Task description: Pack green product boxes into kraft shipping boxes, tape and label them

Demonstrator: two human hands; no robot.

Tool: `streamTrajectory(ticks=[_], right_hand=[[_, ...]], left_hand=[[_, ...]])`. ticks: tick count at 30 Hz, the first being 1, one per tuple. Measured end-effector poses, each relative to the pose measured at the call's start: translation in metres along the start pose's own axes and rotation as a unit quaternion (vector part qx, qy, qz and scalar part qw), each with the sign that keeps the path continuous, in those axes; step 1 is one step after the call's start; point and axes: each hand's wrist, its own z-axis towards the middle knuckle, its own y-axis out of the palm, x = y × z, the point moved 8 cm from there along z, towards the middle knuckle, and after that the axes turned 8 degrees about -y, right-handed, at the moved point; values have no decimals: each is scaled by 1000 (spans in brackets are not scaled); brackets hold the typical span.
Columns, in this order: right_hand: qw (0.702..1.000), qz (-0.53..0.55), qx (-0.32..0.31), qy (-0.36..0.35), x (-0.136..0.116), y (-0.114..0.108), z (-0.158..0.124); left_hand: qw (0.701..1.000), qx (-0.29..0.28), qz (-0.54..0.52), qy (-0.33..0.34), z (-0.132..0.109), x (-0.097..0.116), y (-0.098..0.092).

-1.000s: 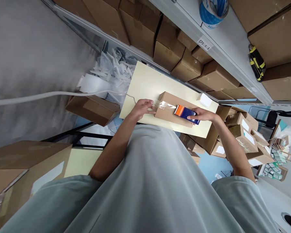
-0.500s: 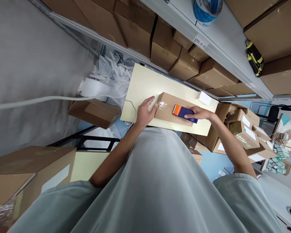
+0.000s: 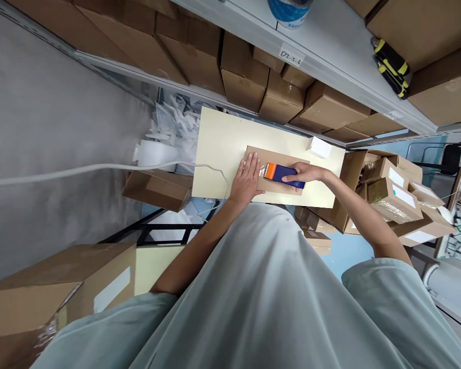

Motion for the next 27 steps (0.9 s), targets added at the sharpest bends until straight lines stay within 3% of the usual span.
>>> streamTrajectory(ticks=[8, 13, 22, 27], right_hand=[[999, -15, -26, -39, 11, -2, 2], [998, -9, -43, -40, 23, -13, -21], [998, 8, -61, -26, 102, -63, -103], [995, 46, -71, -48, 131, -66, -116]], left_hand=[[998, 11, 51, -25, 3, -1, 6], [997, 8, 68, -37, 7, -1, 9], [989, -13, 121, -88, 12, 1, 13], [985, -17, 135, -109, 14, 4, 14]])
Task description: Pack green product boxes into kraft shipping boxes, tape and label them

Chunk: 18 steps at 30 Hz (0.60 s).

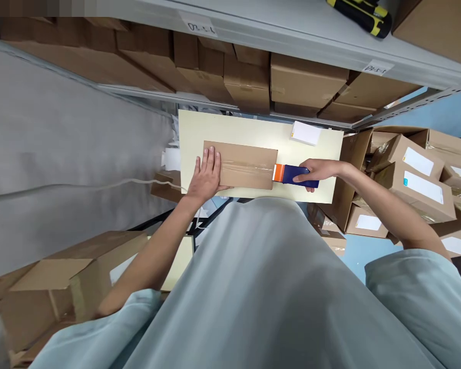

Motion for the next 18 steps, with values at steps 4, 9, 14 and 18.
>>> streamTrajectory(ticks=[4, 9, 14, 18], right_hand=[[1000, 7, -4, -24, 6, -1, 2], [1000, -3, 9, -14, 20, -16, -18], [999, 20, 21, -18, 35, -23, -29], [999, -33, 28, 12, 49, -26, -11]], left_hand=[[1000, -5, 18, -11, 2, 2, 2], [999, -14, 39, -16, 2, 7, 2], [998, -27, 59, -24, 3, 7, 3], [997, -29, 63, -33, 4, 7, 4]])
